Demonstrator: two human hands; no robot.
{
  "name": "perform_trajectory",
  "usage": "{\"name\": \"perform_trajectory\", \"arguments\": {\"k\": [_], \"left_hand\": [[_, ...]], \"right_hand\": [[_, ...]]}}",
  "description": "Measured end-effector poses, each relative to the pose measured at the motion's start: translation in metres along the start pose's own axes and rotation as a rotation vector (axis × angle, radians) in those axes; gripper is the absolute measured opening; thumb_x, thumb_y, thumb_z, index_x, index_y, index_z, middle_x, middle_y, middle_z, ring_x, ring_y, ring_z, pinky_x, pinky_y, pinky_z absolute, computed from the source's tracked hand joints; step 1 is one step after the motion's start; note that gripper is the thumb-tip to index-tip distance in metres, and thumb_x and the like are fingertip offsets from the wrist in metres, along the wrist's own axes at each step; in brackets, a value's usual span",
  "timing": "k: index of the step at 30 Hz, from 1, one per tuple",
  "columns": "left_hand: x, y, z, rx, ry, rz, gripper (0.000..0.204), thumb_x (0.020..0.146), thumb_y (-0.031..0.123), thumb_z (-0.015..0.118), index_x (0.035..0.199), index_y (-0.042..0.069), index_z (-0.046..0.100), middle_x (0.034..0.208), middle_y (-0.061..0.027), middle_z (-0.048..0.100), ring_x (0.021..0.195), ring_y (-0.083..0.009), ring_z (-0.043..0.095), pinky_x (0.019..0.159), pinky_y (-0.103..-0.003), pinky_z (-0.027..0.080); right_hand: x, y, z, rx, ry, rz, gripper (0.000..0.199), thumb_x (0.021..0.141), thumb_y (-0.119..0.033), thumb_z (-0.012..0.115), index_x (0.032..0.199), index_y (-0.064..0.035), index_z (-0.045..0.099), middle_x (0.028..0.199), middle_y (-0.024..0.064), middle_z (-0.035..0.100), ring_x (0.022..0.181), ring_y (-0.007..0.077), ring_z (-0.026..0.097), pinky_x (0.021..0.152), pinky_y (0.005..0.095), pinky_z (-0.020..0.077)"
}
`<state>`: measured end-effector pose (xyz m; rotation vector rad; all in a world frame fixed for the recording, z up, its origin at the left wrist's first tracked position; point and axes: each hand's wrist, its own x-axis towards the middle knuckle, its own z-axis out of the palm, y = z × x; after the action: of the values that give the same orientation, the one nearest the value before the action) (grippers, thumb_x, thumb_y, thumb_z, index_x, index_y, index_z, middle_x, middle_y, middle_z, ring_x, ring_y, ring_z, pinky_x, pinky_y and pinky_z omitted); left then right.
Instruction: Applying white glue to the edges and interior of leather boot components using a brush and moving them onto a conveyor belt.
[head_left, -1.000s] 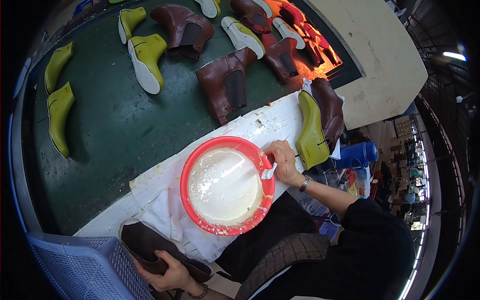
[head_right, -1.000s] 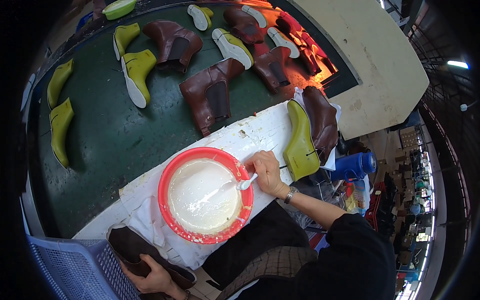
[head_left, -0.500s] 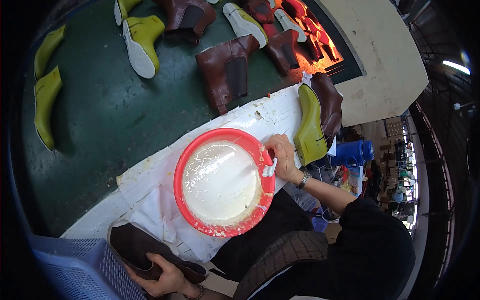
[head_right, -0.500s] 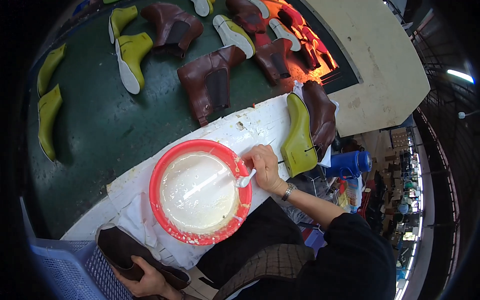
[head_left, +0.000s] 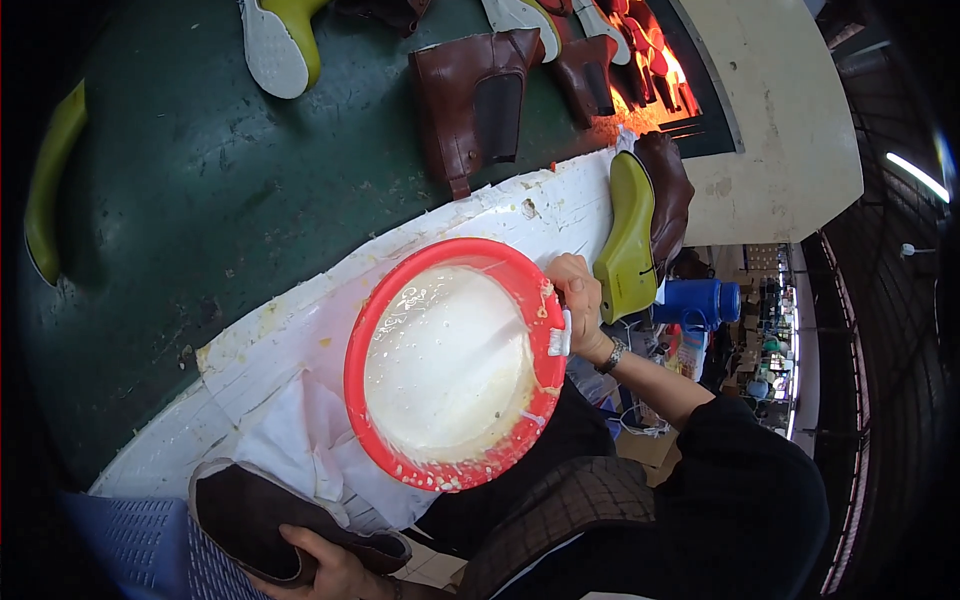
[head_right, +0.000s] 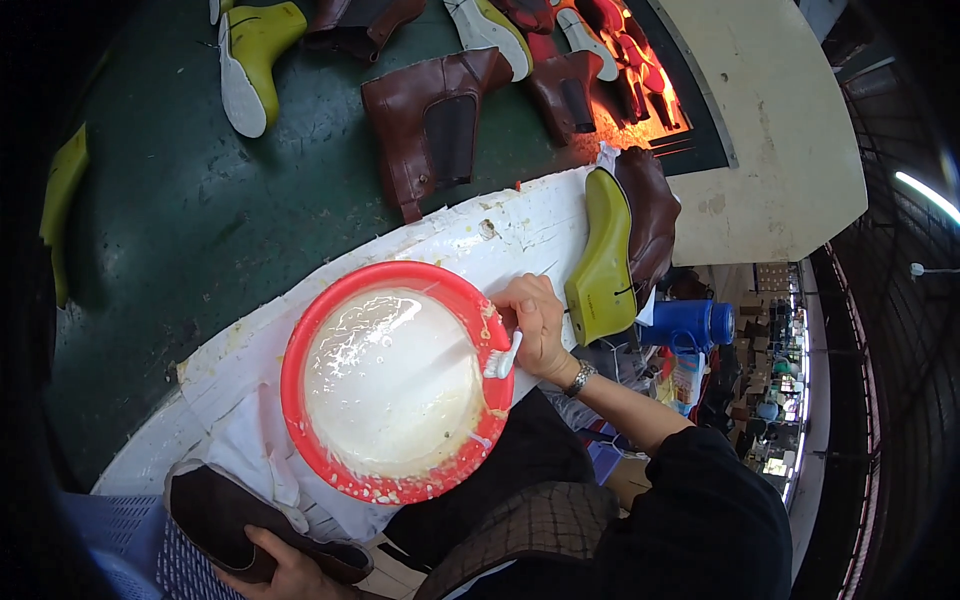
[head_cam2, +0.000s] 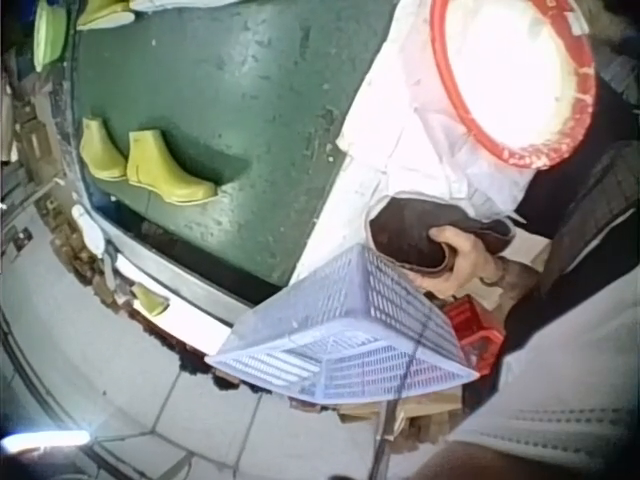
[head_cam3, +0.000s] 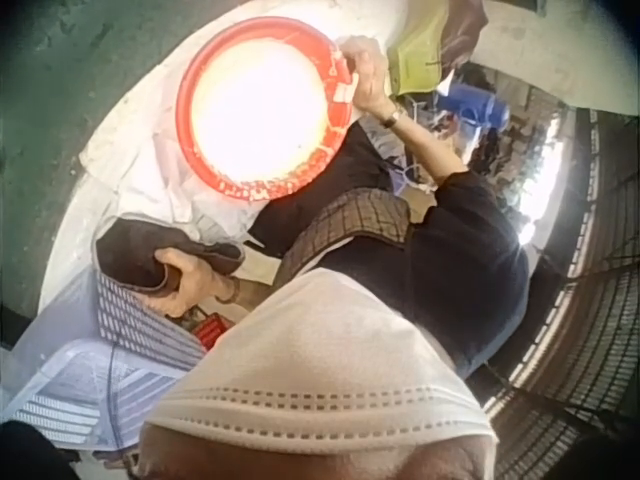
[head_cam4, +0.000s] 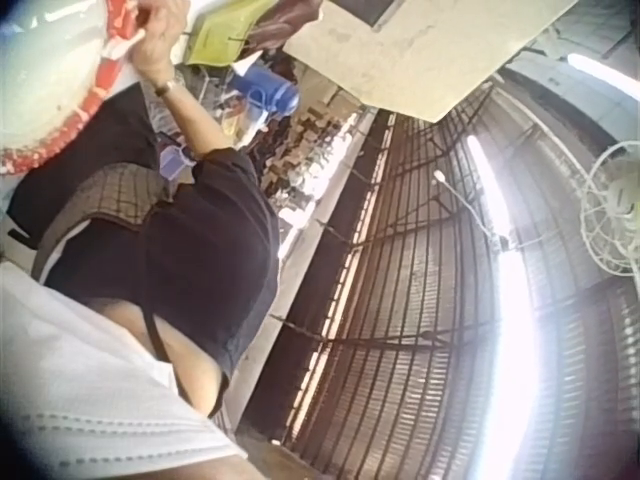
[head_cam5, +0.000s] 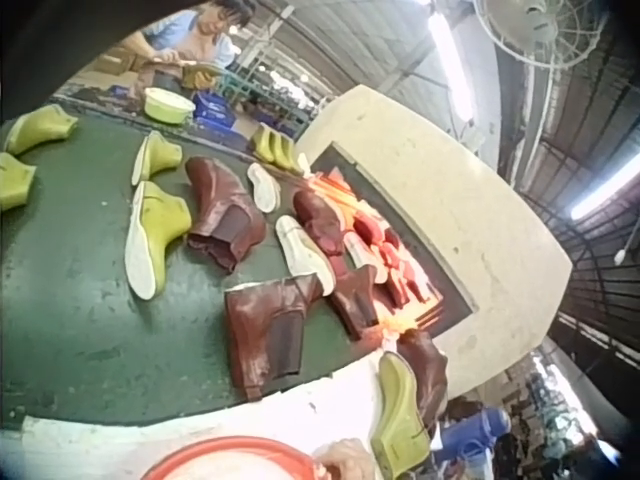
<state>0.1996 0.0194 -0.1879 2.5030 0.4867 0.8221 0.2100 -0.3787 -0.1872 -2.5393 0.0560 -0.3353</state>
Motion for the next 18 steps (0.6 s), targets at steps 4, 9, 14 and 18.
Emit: {"name": "perform_trajectory", "arguments": {"k": [4,9,14,18], "left_hand": [[-0.0015,-0.0037,-0.0012,0.017,0.002,0.026,0.066,0.075,0.03,0.085,0.115,-0.015,0.062,0.099,-0.0267,0.07,0.082,-0.0382,0.069,0.072,-0.043,0.056],[0.0002,0.0015,0.0005,0.024,0.012,0.044,0.065,0.075,0.03,0.085,0.115,-0.015,0.062,0.099,-0.0264,0.07,0.082,-0.0382,0.069,0.073,-0.043,0.056],[0.0016,0.0005,-0.0012,0.065,0.0,0.04,0.063,0.074,0.03,0.085,0.115,-0.013,0.063,0.099,-0.0254,0.07,0.083,-0.0386,0.069,0.074,-0.043,0.056],[-0.0005,0.0031,0.0029,-0.022,0.025,-0.025,0.06,0.074,0.028,0.083,0.114,-0.013,0.064,0.1,-0.0247,0.07,0.084,-0.0379,0.069,0.075,-0.042,0.055]], "right_hand": [[0.0007,-0.0028,-0.0005,-0.004,-0.009,0.009,0.046,0.102,-0.028,0.032,0.084,-0.0065,0.068,0.068,0.0029,0.055,0.065,0.0199,0.048,0.072,0.0353,0.0344],[0.001,-0.0022,-0.0009,-0.01,0.002,0.006,0.046,0.102,-0.027,0.032,0.084,-0.0065,0.069,0.068,0.0029,0.055,0.065,0.0196,0.048,0.072,0.0353,0.0344],[0.0022,-0.0044,0.001,-0.004,-0.001,0.01,0.046,0.102,-0.028,0.032,0.083,-0.0066,0.068,0.068,0.0031,0.055,0.064,0.0195,0.048,0.072,0.0349,0.0345],[0.003,-0.0068,-0.0034,-0.017,-0.009,0.013,0.047,0.102,-0.029,0.031,0.083,-0.0064,0.068,0.068,0.0033,0.055,0.064,0.0195,0.048,0.073,0.0347,0.0344]]}}
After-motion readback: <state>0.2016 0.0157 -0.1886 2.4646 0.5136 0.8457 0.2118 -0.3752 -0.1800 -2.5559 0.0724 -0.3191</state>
